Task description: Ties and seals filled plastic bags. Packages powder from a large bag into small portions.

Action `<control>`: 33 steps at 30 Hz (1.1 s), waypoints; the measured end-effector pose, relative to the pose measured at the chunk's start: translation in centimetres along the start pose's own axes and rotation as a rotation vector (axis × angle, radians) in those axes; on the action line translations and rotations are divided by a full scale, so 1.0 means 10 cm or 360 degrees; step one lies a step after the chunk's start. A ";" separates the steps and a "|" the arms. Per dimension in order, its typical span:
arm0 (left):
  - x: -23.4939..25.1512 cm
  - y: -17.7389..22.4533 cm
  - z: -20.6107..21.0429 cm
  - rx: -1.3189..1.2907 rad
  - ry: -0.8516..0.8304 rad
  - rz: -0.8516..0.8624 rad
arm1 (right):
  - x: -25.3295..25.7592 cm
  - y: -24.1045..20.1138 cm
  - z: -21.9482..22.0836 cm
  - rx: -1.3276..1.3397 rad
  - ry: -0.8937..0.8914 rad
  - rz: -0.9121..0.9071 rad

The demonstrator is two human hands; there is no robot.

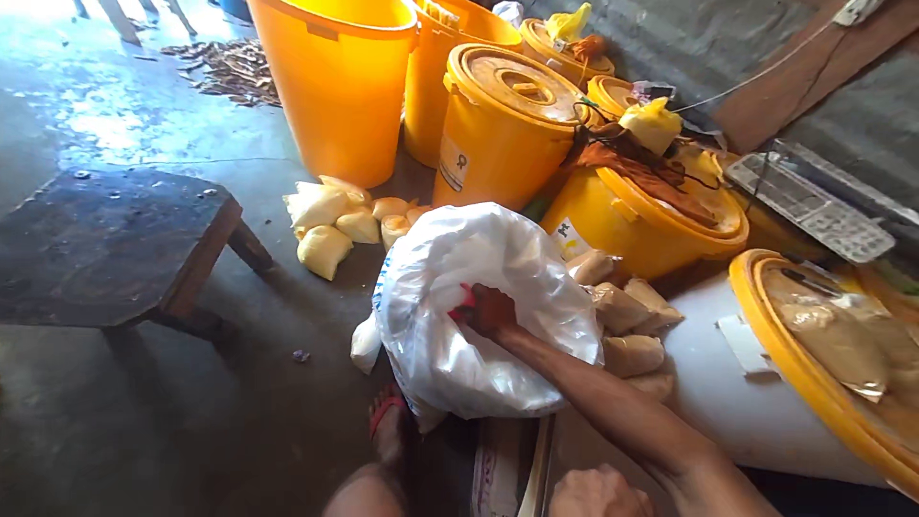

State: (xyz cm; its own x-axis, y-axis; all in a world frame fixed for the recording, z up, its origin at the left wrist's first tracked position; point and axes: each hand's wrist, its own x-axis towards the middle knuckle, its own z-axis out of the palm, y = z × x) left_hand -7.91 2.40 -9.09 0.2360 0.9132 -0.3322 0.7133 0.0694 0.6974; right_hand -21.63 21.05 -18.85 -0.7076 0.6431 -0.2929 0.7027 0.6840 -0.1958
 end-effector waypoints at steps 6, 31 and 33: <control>-0.22 -0.19 -0.33 -0.0004 0.0099 -0.0016 | -0.11 0.26 0.05 0.0169 -0.0091 -0.0065; -0.21 -1.32 -1.49 0.0348 0.2175 -0.0407 | -1.42 1.23 -0.57 0.1011 0.0531 -0.0279; -0.11 -1.37 -1.53 0.0429 0.2086 -0.0402 | -1.55 1.32 -0.59 0.1054 0.0574 -0.0290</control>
State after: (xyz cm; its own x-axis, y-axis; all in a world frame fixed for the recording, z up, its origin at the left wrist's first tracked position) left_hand -28.08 6.56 -8.55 -0.6060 0.6057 0.5157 0.7845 0.3478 0.5134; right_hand -1.88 22.17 -11.34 -0.7167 0.6904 0.0983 0.3906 0.5143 -0.7635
